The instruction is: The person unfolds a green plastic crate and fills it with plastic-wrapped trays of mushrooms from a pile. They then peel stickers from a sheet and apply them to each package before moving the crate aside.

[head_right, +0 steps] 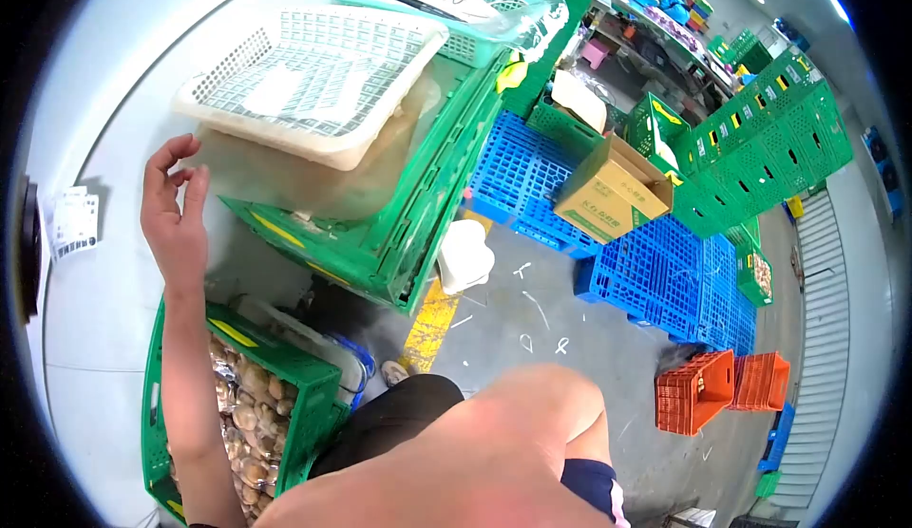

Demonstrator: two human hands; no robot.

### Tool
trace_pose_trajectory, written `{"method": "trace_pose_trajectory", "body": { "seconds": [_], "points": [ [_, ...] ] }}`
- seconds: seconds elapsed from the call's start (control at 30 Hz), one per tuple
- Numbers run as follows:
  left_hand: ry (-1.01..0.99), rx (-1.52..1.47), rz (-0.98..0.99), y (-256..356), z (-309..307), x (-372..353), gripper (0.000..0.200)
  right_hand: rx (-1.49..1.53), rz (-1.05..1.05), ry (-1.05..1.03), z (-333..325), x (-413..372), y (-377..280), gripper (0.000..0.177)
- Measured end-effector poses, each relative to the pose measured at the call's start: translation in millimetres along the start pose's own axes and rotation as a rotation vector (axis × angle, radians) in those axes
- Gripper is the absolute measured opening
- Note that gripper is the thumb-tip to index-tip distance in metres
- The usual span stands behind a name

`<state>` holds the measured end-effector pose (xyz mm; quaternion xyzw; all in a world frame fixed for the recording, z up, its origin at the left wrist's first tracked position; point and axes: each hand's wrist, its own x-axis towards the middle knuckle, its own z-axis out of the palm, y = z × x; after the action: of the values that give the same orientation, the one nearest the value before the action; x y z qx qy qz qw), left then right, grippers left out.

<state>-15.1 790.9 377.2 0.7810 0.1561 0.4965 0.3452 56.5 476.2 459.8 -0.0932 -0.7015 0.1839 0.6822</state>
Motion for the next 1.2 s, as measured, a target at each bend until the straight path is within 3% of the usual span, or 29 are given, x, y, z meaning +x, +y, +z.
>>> {"method": "trace_pose_trajectory", "body": {
  "seconds": [0.27,0.43,0.53,0.57,0.6,0.63,0.67,0.7,0.77,0.83,0.87,0.97,1.07,1.1,1.17,1.2],
  "points": [
    [0.068,-0.01,-0.053,-10,4,-10,0.03,0.045,0.147,0.008,-28,-5,36,0.047],
    [0.161,-0.067,-0.208,0,-41,-50,0.031,-0.036,0.373,-0.001,-57,9,62,0.05],
    [0.247,0.036,-0.395,8,-80,-103,0.028,-0.499,0.703,0.075,-105,40,84,0.052],
    [0.357,0.016,-0.407,5,-82,-114,0.028,-0.708,0.799,0.048,-124,56,99,0.052],
    [0.261,-0.186,-0.244,-7,-98,-132,0.028,-0.907,0.848,0.049,-140,72,115,0.053],
    [0.351,-0.087,-0.389,12,-94,-137,0.028,-1.11,0.907,-0.01,-157,87,139,0.053],
    [0.339,-0.08,-0.457,18,-96,-148,0.027,-1.429,0.957,-0.12,-153,95,159,0.037],
    [0.346,-0.063,-0.491,22,-99,-153,0.027,-1.597,0.989,-0.202,-178,87,182,0.039],
    [0.3,0.017,-0.436,23,-102,-164,0.026,-1.858,1.017,-0.522,-238,63,229,0.066],
    [0.289,0.007,-0.489,30,-102,-170,0.024,-1.557,1.614,-0.445,-224,73,250,0.072],
    [0.283,-0.038,-0.507,34,-104,-173,0.024,-1.483,1.732,-0.438,-220,71,255,0.072],
    [0.273,-0.148,-0.594,46,-108,-179,0.024,-1.463,1.593,-0.352,-232,49,262,0.07],
    [0.254,-0.162,-0.742,60,-117,-187,0.028,-1.72,1.077,-0.04,-236,51,259,0.078],
    [0.239,-0.129,-0.694,62,-121,-189,0.03,-1.754,0.868,0.032,-214,64,250,0.074],
    [0.206,-0.052,-0.607,66,-131,-187,0.037,-1.592,0.38,-0.056,-123,88,221,0.043],
    [0.259,-0.121,-0.591,68,-134,-188,0.049,-1.51,0.299,-0.111,-81,86,212,0.031]
  ]
}}
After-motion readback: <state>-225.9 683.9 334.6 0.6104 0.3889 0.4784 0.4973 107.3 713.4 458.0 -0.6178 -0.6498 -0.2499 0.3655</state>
